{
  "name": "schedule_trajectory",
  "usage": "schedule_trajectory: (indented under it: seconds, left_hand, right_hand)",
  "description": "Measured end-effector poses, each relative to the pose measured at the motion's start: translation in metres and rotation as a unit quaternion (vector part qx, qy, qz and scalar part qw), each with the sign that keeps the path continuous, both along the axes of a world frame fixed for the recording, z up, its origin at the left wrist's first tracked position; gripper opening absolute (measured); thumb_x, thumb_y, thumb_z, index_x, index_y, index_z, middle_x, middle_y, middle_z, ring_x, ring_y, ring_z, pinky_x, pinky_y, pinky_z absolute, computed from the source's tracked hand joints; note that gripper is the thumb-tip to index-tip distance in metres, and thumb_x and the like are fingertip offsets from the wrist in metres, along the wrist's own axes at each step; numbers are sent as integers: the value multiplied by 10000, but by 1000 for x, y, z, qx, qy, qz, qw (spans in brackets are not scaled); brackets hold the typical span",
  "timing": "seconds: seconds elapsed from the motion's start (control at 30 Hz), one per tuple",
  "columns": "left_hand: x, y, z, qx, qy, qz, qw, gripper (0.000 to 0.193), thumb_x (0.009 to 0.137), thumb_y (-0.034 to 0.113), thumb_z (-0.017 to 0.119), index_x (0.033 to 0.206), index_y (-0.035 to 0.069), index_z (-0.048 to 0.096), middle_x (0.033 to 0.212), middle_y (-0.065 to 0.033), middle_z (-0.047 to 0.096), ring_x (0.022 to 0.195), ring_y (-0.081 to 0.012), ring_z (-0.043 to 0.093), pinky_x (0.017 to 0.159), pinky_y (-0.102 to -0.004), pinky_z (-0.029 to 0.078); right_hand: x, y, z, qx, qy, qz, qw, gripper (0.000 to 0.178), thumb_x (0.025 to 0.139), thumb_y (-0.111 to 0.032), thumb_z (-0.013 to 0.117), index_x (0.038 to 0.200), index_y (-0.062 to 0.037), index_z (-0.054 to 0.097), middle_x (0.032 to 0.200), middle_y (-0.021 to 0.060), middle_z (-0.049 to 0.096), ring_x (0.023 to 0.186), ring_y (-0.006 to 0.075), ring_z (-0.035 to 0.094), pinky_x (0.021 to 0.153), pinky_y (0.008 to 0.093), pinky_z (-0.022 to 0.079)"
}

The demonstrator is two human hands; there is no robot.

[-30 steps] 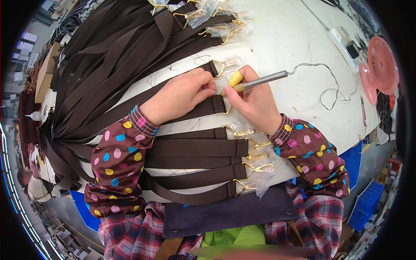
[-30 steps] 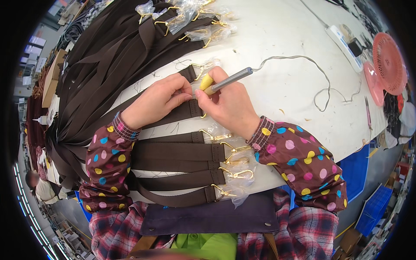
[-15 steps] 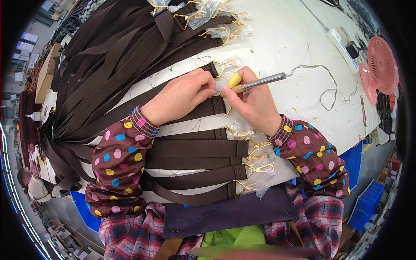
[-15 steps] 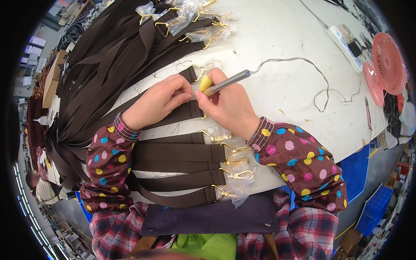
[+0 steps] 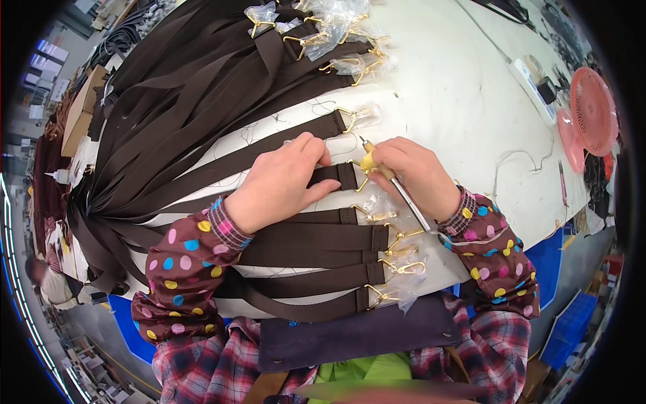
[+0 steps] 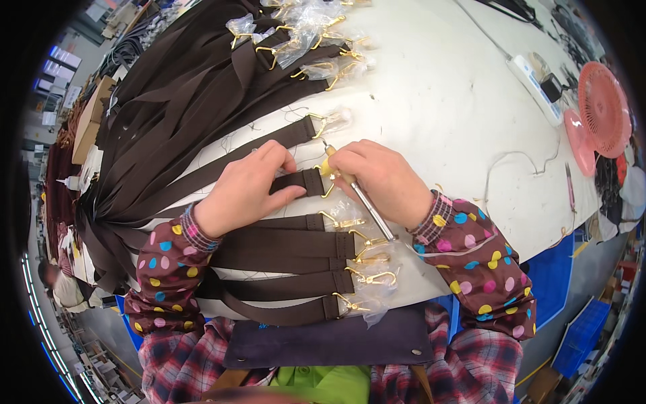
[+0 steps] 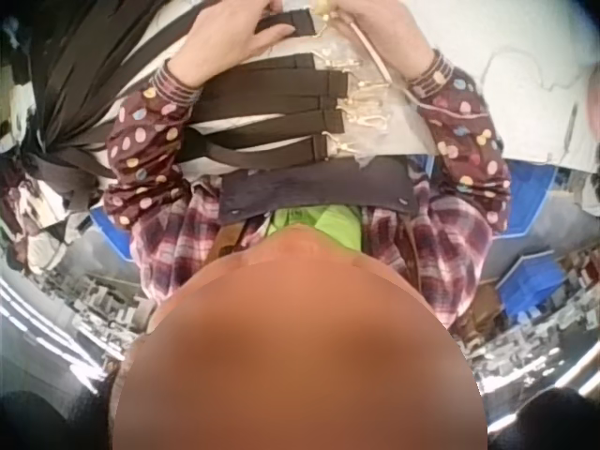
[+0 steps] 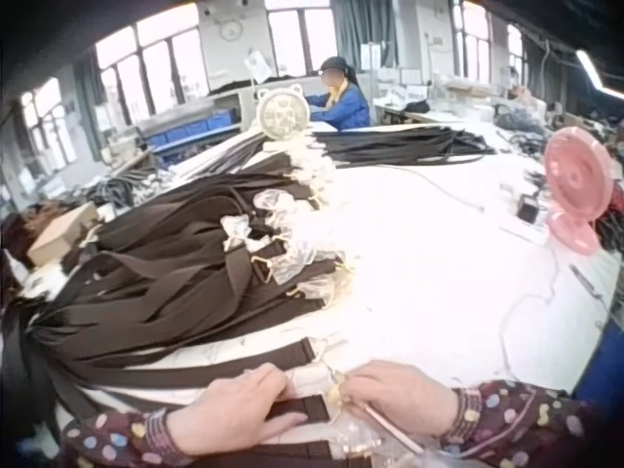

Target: The recorder uses a handheld heating or sealing tool to finish the ends of leather or synthetic straps by applying heat to secure hardware and smooth edges.

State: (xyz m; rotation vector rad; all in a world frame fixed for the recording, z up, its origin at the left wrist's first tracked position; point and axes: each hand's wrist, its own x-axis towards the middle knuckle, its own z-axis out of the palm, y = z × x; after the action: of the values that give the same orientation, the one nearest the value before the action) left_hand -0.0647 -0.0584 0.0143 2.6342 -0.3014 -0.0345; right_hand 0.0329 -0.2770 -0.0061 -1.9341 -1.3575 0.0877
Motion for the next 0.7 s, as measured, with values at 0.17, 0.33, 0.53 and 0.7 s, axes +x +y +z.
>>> schedule_trajectory:
  seconds: [0.17,0.33,0.53,0.7]
  left_hand:
    - [6,16,30,-97,172,-52,979,302,797,222,714,997,77,540,917,-65,535,721,-219,568,656,-324,473]
    - [23,29,-3,51,-77,17,996,373,778,267,726,1042,81,537,995,-64,532,810,-255,585,715,-354,490]
    - [11,24,-21,-1,-11,30,999,375,779,323,721,1002,91,530,981,-87,544,867,-283,600,703,-378,502]
    - [-3,6,-11,-1,11,21,1000,383,778,276,722,1038,88,512,986,-95,535,844,-284,611,692,-381,504]
  right_hand:
    - [-24,-16,36,-25,91,14,995,190,753,-49,698,913,-60,594,830,103,601,762,290,594,664,340,485]
    - [-48,-33,43,-43,38,91,994,195,787,-143,713,922,-66,596,790,66,611,723,262,591,689,355,485]
    - [-13,-16,32,12,20,-31,999,195,795,-166,710,962,-100,633,800,75,636,718,259,590,699,343,480]
    - [9,2,-7,4,-43,-29,999,289,742,-111,746,984,-45,602,888,99,628,793,270,602,707,328,484]
